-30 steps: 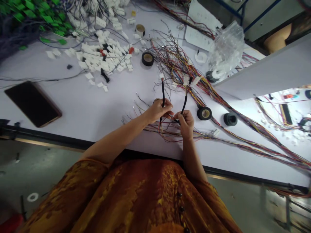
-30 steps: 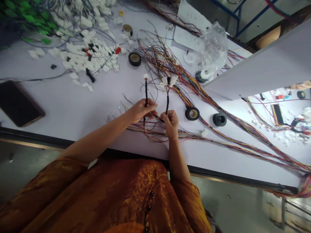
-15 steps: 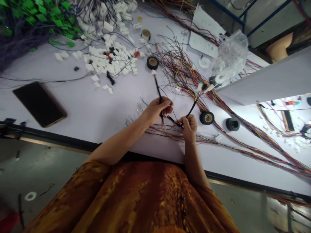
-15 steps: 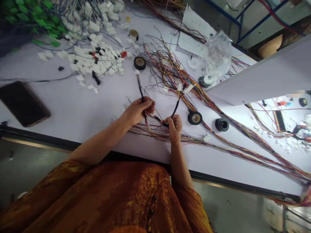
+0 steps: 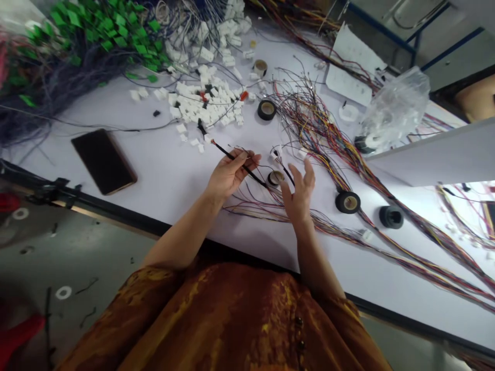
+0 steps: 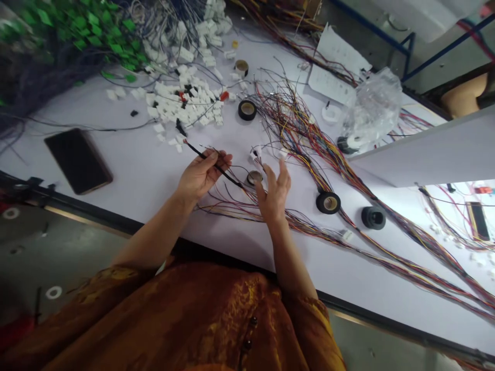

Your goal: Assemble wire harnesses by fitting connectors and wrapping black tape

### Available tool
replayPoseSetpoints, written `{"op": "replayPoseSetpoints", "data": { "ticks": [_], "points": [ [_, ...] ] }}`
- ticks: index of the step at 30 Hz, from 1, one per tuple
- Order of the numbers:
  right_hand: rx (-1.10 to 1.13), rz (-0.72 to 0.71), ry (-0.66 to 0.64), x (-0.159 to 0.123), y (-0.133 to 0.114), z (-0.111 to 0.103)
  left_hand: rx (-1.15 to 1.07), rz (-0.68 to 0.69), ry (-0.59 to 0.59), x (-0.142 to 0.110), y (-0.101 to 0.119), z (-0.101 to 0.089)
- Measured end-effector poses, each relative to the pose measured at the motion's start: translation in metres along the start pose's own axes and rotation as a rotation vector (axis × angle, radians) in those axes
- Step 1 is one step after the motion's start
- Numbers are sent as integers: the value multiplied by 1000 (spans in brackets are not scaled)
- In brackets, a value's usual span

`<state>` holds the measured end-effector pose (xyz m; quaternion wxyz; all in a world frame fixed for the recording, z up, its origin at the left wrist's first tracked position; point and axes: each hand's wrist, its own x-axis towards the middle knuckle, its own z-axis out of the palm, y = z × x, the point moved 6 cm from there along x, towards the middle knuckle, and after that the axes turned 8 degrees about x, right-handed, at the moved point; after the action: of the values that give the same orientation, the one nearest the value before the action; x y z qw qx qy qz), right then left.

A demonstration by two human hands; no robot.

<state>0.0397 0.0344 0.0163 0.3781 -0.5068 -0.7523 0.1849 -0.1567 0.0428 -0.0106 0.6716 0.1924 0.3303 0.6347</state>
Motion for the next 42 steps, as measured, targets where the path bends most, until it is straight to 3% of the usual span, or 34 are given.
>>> {"op": "replayPoseSetpoints", "data": {
  "ticks": [4,8,10,14,16,18,21,24,25,26,29,31,35,39,42],
  "points": [
    [255,-60,-249,35,-37,33,84,32,32,-2,8,-3],
    [496,46,-324,58,-58,62,196,63,156,-8,23,-26],
    [636,124,-424,62,-63,81,248,24,242,-12,27,-41],
    [957,409,-687,59,-58,116,340,-74,343,-18,30,-58],
    [1124,623,-709,58,-47,124,372,-111,347,-23,31,-60],
    [1248,827,-626,59,-31,126,468,-181,341,-32,33,-65],
    [1323,909,-420,67,-13,123,809,-437,191,-56,41,-79],
    [1276,790,-320,71,-9,124,1142,-705,-172,-78,56,-90],
    [1246,750,-324,69,-11,127,1205,-676,-187,-76,68,-93],
    [1215,716,-335,68,-14,130,1264,-571,-117,-68,83,-96],
    [1134,637,-361,61,-21,137,1480,-55,293,-32,128,-98],
    [1127,597,-340,59,-24,139,1683,126,402,-8,132,-92],
    [1190,577,-288,60,-25,139,1912,95,386,27,111,-88],
    [1191,604,-302,60,-24,142,1826,141,416,40,109,-87],
    [1159,608,-295,60,-22,142,1770,151,346,54,107,-85]
  ]
}}
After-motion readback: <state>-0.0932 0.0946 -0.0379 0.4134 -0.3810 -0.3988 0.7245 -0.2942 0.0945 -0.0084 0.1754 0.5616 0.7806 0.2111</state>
